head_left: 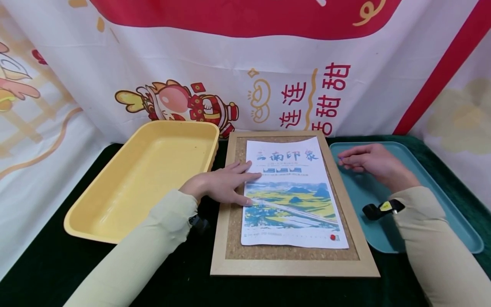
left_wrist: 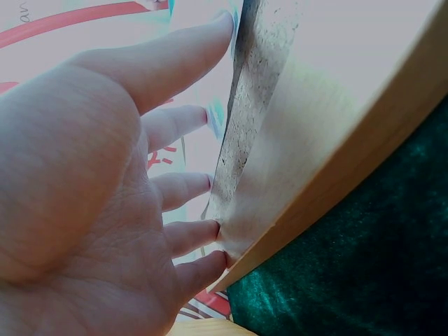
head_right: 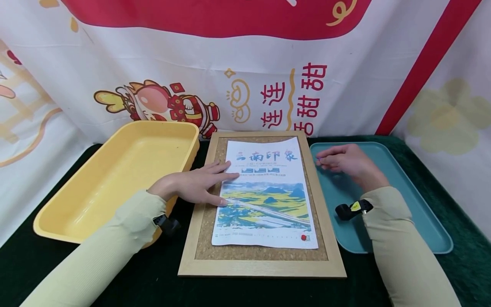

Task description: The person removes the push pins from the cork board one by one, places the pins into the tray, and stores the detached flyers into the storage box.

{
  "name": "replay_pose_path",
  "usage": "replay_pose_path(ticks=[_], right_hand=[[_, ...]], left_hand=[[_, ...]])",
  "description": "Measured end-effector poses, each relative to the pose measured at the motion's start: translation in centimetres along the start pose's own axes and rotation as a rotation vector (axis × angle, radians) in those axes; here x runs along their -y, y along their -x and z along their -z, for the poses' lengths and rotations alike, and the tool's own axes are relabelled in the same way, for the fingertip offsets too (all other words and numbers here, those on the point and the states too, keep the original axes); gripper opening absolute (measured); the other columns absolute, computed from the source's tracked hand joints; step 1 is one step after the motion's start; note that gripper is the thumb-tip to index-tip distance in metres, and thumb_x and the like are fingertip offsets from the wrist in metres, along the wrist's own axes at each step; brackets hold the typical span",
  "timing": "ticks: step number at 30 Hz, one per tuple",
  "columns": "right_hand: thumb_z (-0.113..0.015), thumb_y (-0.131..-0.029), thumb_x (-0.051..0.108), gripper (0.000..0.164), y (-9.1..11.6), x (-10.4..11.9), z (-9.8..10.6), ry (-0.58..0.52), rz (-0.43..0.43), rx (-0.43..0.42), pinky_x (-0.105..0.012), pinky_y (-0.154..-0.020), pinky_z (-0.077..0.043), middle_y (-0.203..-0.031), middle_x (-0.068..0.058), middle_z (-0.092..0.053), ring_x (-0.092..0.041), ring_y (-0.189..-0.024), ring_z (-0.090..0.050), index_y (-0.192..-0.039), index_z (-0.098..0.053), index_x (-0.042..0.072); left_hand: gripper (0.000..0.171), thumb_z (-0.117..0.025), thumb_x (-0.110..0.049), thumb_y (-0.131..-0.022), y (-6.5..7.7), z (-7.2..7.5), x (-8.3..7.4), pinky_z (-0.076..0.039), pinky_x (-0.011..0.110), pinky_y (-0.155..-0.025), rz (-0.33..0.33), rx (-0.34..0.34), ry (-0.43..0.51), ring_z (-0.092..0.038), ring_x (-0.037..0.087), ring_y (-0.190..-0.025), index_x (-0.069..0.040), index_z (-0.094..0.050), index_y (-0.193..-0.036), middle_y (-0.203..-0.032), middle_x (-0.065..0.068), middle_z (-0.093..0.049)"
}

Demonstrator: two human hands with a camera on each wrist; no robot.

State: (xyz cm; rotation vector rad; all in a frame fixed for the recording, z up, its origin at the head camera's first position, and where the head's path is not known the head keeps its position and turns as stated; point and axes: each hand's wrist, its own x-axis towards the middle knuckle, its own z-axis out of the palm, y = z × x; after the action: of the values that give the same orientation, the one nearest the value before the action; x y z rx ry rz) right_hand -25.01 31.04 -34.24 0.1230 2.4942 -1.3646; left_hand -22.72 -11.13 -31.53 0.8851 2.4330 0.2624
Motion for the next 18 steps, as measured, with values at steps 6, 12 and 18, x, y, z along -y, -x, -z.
replay_pose_path(ticks=[6,12,18], right_hand=[[-0.061,-0.109,0.036,0.054,-0.08,-0.65,0.66,-0.009,-0.019,-0.013,-0.022,-0.086,-0.059,-0.101,0.023,-0.075,-0.007,-0.099,-0.070,-0.153,-0.056,0.006],[-0.061,-0.109,0.035,0.055,-0.01,-0.91,1.03,-0.014,-0.026,-0.023,-0.022,-0.085,-0.059,-0.101,0.023,-0.076,-0.005,-0.098,-0.070,-0.154,-0.055,0.005],[-0.060,-0.109,0.035,0.053,0.05,-0.77,0.91,0.008,-0.028,-0.028,-0.022,-0.086,-0.058,-0.105,0.021,-0.076,-0.010,-0.101,-0.069,-0.153,-0.056,0.006]], left_hand=[[0.083,-0.066,-0.051,-0.103,0.03,0.14,-0.15,-0.004,0.061,-0.134,0.001,0.003,0.000,0.011,0.036,-0.167,-0.031,-0.023,-0.171,-0.181,0.008,0.006],[0.083,-0.066,-0.051,-0.102,-0.02,0.21,-0.17,-0.004,0.061,-0.134,0.001,0.005,0.006,0.011,0.036,-0.167,-0.031,-0.023,-0.171,-0.181,0.008,0.006],[0.083,-0.065,-0.052,-0.103,0.00,0.09,0.06,-0.005,0.062,-0.134,-0.001,0.006,0.003,0.011,0.038,-0.167,-0.031,-0.023,-0.171,-0.181,0.008,0.006]])
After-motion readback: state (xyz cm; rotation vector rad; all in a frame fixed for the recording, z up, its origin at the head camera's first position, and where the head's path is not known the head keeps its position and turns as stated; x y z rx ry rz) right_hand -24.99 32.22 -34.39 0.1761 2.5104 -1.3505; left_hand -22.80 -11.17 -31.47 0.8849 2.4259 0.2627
